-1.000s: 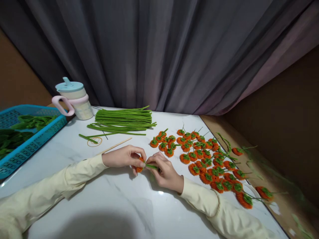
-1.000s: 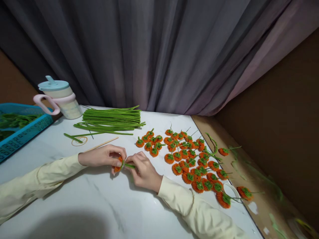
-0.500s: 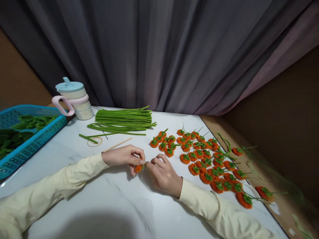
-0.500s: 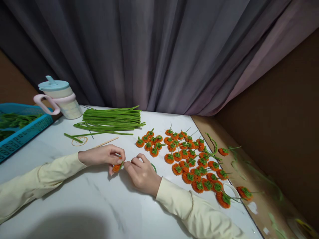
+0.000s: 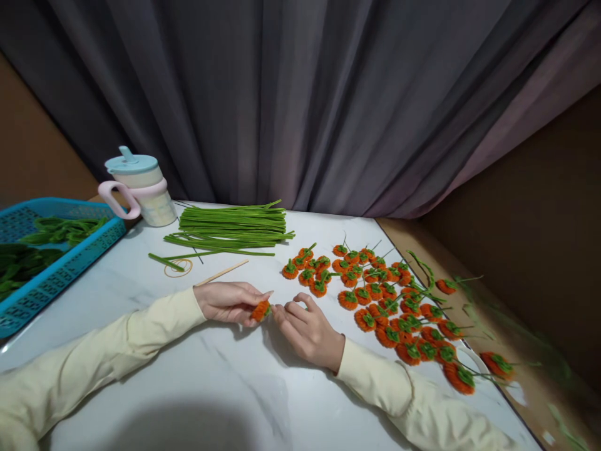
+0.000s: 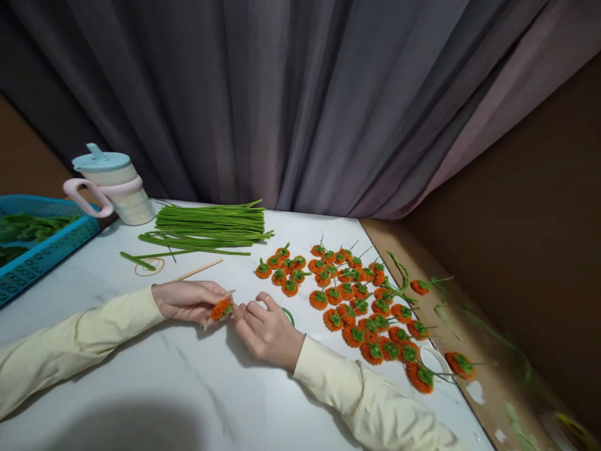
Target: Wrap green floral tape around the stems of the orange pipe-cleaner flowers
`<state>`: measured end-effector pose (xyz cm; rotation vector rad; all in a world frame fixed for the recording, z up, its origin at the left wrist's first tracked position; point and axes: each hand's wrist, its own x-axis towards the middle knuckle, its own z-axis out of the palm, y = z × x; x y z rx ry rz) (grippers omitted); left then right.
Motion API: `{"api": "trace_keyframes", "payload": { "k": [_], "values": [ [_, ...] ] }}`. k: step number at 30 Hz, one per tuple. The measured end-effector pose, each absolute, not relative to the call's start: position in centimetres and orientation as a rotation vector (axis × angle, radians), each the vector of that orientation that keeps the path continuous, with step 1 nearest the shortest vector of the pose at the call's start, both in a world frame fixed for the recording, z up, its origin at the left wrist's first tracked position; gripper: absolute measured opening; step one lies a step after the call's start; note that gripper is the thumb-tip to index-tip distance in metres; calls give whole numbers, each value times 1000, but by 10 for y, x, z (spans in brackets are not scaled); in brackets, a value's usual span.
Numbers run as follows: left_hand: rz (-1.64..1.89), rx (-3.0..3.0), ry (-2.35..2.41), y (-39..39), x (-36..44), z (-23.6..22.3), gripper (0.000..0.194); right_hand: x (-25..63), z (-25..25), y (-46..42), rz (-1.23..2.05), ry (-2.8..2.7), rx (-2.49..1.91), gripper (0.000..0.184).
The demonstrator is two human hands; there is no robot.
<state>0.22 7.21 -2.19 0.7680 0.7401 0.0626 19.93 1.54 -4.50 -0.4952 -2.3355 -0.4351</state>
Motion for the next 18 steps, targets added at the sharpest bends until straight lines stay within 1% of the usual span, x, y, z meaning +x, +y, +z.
{"api": "trace_keyframes", "payload": {
  "k": [2, 5, 9, 11, 14, 18],
  "values": [
    [63, 827, 774, 73, 3, -23, 48, 198, -47, 15, -195, -2315, -574, 17],
    [112, 1026, 836, 74, 2, -20, 51, 196, -47, 14, 279, -2167, -763, 15],
    [271, 1468, 801, 75, -1, -6, 39, 194, -44, 14, 983, -1857, -1001, 15],
    [231, 1693, 678, 75, -3, 3, 36, 194, -43, 16, 1293, -1718, -1021, 19],
    [171, 1980, 549, 75, -5, 13, 37, 194, -42, 19, 1585, -1545, -952, 25],
    [210, 2163, 513, 72, -5, 14, 26, 195, -41, 22, 1771, -1413, -840, 27]
  ]
}}
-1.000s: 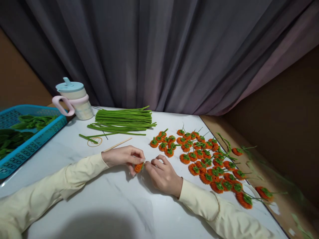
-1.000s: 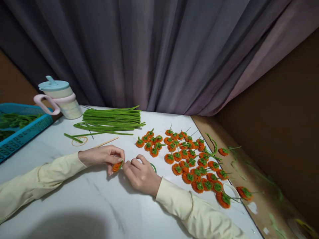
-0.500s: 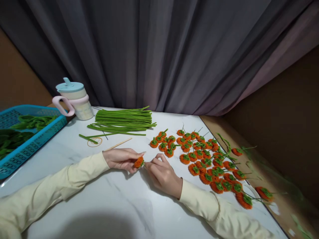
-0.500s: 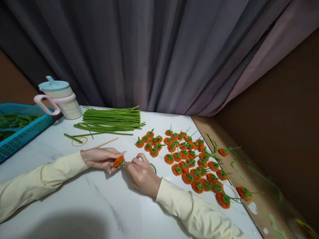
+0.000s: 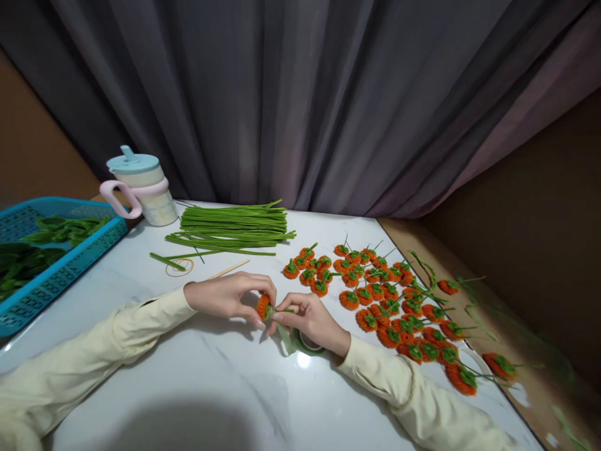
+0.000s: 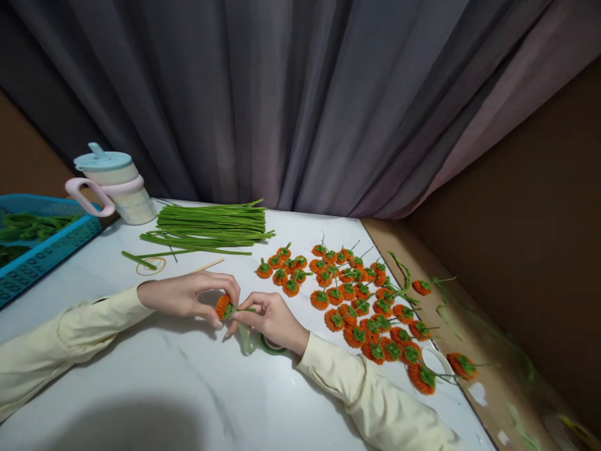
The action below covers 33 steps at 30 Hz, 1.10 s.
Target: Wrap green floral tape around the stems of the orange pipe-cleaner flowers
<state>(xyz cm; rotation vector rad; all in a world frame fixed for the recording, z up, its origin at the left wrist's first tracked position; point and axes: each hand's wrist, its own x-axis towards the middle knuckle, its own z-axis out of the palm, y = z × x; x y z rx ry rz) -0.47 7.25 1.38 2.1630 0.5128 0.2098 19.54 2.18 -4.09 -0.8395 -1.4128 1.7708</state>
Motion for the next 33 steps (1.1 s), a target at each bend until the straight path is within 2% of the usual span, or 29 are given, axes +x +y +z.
{"api": "trace_keyframes", "payload": {
  "k": [8, 20, 24, 28, 33],
  "values": [
    [232, 2226, 468, 67, -2, 12, 18, 197, -38, 23, 1823, -1416, -815, 29],
    [190, 1792, 577, 75, -3, -3, 21, 196, -39, 20, 1685, -1589, -829, 29],
    [190, 1663, 606, 74, -3, -6, 24, 196, -36, 17, 1433, -1776, -921, 26],
    [187, 1554, 629, 74, -2, -7, 27, 196, -37, 16, 969, -1982, -907, 18],
    [233, 1344, 691, 73, 1, -6, 29, 196, -46, 19, 445, -2119, -734, 16]
  ]
}}
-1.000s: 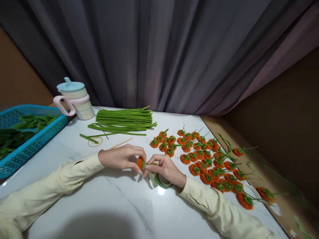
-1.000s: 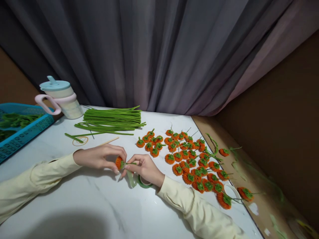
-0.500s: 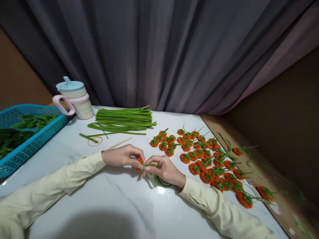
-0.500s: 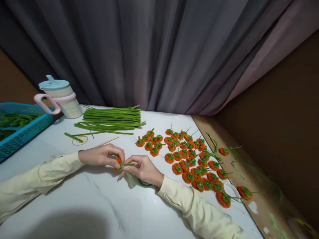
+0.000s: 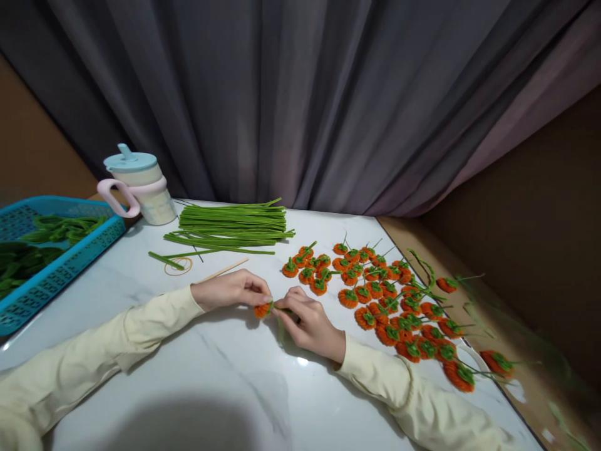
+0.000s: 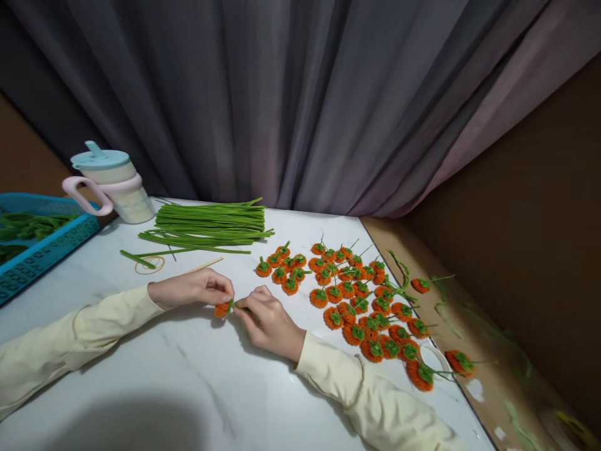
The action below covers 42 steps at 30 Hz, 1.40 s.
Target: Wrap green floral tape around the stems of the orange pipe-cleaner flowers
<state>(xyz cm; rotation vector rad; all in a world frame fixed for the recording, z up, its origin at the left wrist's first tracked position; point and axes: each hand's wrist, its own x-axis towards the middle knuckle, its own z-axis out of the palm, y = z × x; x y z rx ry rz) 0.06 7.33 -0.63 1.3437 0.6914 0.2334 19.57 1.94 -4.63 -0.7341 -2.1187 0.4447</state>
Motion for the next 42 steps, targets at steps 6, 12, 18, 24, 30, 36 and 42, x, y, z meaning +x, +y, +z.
{"api": "trace_keyframes", "payload": {
  "k": [6, 12, 18, 24, 30, 36, 42],
  "values": [
    [197, 940, 716, 71, 1, -14, 30, 195, -48, 19, 249, -2144, -686, 13],
    [178, 851, 682, 71, 1, -17, 31, 196, -48, 19, 183, -2176, -669, 15],
    [174, 1233, 576, 82, -6, -16, 38, 197, -47, 19, 508, -2071, -739, 17],
    [142, 1773, 532, 80, -8, 2, 33, 196, -42, 20, 1205, -1827, -916, 22],
    [157, 1923, 574, 73, -5, 10, 19, 195, -40, 20, 1463, -1692, -881, 23],
    [117, 1699, 598, 76, -5, 5, 16, 196, -38, 18, 1170, -1890, -832, 16],
    [103, 1482, 639, 79, -5, 0, 26, 197, -44, 18, 676, -2078, -737, 12]
  ]
}}
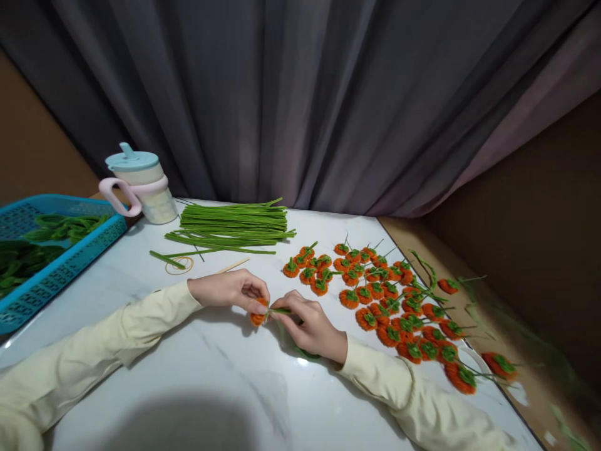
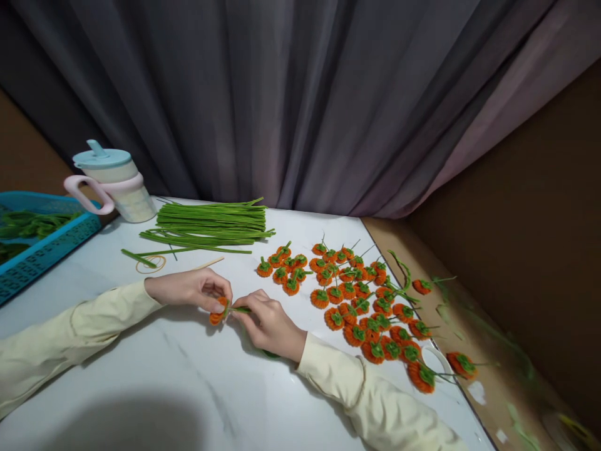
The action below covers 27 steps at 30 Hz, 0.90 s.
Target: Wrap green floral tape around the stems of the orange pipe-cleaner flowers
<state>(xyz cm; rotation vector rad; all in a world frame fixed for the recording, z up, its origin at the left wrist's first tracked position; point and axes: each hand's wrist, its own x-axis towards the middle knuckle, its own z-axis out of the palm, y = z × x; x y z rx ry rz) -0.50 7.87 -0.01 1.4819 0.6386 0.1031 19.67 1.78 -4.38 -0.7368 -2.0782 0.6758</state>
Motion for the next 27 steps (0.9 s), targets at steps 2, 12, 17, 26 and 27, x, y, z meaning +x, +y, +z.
{"api": "trace_keyframes", "payload": {
  "k": [2, 12, 17, 26, 27],
  "values": [
    [112, 1431, 653, 78, -5, 0, 28, 197, -47, 19, 560, -2105, -687, 12],
    [125, 1356, 752, 74, -2, 2, 34, 200, -48, 23, 370, -2190, -617, 19],
    [144, 1992, 830, 67, -3, 16, 35, 198, -46, 24, 705, -2069, -781, 20],
    [274, 2778, 805, 34, 6, 15, 17, 196, -40, 22, 1087, -1989, -905, 18],
    [276, 2769, 802, 34, 6, 15, 17, 195, -39, 21, 1068, -2008, -890, 16]
  ]
}}
